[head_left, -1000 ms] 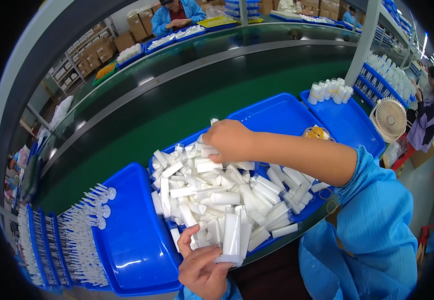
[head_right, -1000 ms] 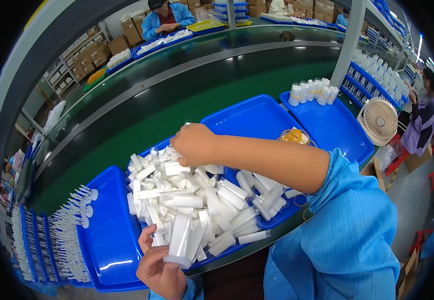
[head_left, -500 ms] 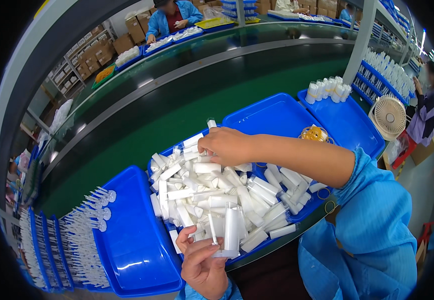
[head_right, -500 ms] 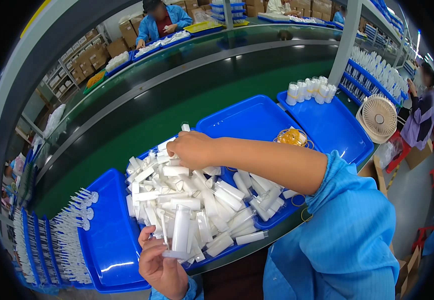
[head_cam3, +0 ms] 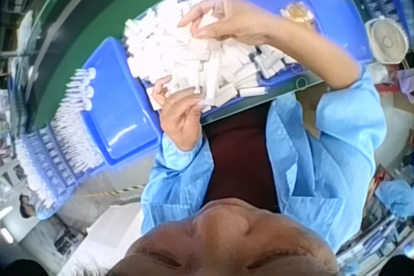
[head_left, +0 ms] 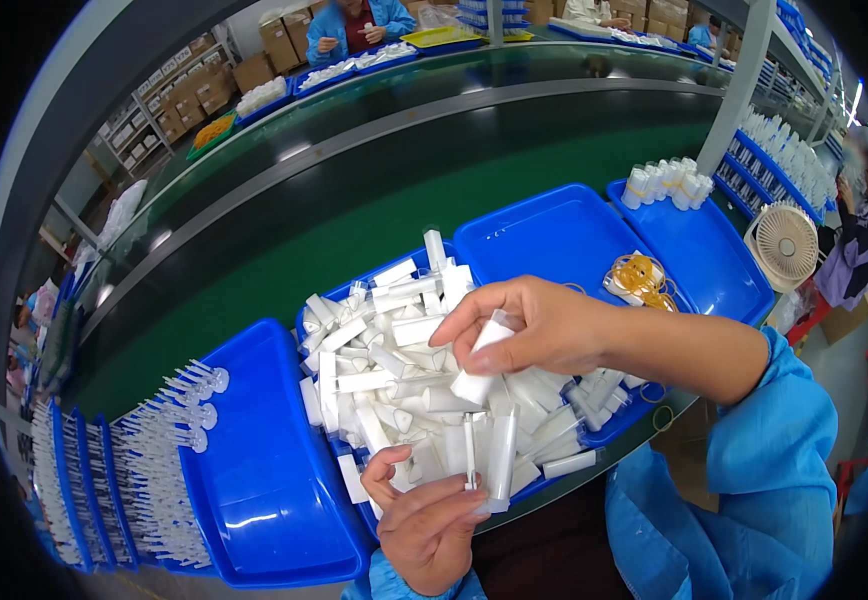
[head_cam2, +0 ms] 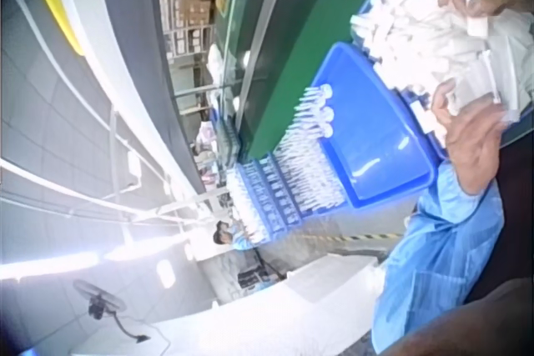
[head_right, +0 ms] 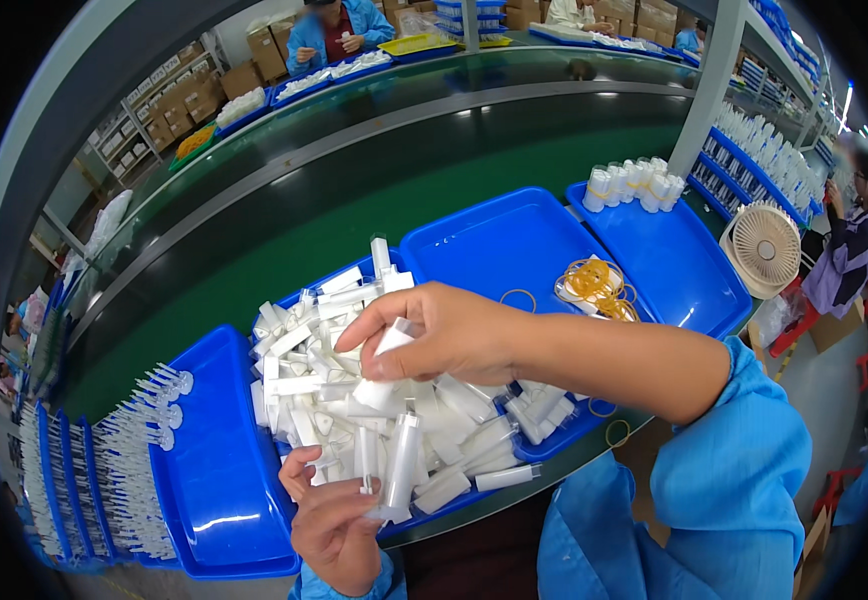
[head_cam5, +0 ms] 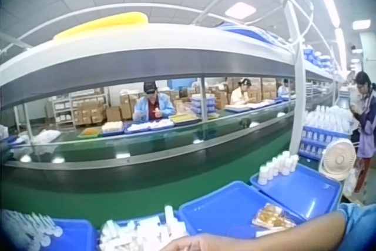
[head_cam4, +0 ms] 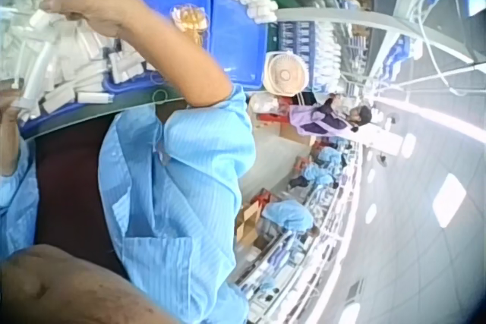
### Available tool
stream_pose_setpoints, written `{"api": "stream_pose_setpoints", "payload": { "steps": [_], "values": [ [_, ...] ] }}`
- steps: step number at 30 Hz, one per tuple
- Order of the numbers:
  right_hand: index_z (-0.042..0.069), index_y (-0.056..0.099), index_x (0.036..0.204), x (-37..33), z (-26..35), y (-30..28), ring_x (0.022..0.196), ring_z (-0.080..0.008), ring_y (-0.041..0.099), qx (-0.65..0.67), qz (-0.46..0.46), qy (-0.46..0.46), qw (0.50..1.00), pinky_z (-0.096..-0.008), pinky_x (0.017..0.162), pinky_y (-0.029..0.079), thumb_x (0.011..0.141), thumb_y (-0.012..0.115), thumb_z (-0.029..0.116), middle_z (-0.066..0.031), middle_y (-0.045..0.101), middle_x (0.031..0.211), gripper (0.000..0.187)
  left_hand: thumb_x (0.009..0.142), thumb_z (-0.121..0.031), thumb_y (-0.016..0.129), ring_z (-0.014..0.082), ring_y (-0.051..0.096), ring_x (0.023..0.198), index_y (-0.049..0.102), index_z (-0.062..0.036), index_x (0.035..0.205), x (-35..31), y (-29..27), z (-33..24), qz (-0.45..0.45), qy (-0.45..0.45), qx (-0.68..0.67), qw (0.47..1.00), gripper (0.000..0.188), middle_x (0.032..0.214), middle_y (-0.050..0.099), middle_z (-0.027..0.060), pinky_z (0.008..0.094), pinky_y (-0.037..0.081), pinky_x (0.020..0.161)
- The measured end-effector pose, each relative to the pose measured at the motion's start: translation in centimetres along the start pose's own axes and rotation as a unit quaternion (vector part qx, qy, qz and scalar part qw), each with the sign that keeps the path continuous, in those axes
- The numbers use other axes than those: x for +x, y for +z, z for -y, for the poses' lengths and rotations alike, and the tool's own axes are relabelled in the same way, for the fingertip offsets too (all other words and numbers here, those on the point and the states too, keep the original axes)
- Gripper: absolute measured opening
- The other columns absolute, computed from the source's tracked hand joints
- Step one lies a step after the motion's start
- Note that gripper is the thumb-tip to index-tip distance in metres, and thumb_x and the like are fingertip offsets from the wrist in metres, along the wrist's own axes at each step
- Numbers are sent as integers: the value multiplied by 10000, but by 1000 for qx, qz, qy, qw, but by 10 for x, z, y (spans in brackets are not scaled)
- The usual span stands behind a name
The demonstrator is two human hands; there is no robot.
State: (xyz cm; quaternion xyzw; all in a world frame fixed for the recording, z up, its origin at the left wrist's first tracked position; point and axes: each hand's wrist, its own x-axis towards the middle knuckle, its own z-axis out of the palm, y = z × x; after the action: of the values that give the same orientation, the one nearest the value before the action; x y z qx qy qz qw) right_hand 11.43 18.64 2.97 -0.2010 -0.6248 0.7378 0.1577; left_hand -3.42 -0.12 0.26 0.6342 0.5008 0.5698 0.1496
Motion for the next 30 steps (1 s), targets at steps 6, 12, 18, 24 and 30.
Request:
{"api": "stream_pose_setpoints", "payload": {
  "steps": [6,12,18,24,30],
  "values": [
    [53,498,1153,-17,2,11,702,-45,398,173,31,41,984,-195,554,305,872,599,130,-18,508,926,308,706,-90,686,210,598,807,657,-79,766,1,6,-1,12,29,14,999,67,751,644,56,482,289,946],
    [58,487,1070,-21,0,13,674,-58,378,217,42,52,974,-204,544,282,892,578,160,-26,498,895,224,691,-50,683,190,603,779,658,-73,768,1,6,-5,28,29,22,999,84,752,648,53,474,292,930],
    [70,485,1007,-25,1,17,662,-70,387,255,39,52,965,-209,549,294,899,567,171,-21,507,857,170,685,-37,678,192,606,758,659,-67,756,1,6,-8,23,34,13,999,79,757,652,53,477,301,924],
    [66,476,992,-35,7,16,704,-118,455,36,2,-1,999,-267,608,366,906,546,213,-54,527,859,184,685,-35,676,193,607,752,660,-68,748,2,11,-8,30,20,-11,999,73,756,651,53,483,305,921],
    [48,453,949,-47,25,13,735,-231,540,-385,16,-76,920,-367,663,410,932,456,285,-121,544,773,237,708,-52,666,200,607,747,655,-87,771,0,11,-3,51,30,8,998,73,748,648,52,490,305,919]
  ]
}}
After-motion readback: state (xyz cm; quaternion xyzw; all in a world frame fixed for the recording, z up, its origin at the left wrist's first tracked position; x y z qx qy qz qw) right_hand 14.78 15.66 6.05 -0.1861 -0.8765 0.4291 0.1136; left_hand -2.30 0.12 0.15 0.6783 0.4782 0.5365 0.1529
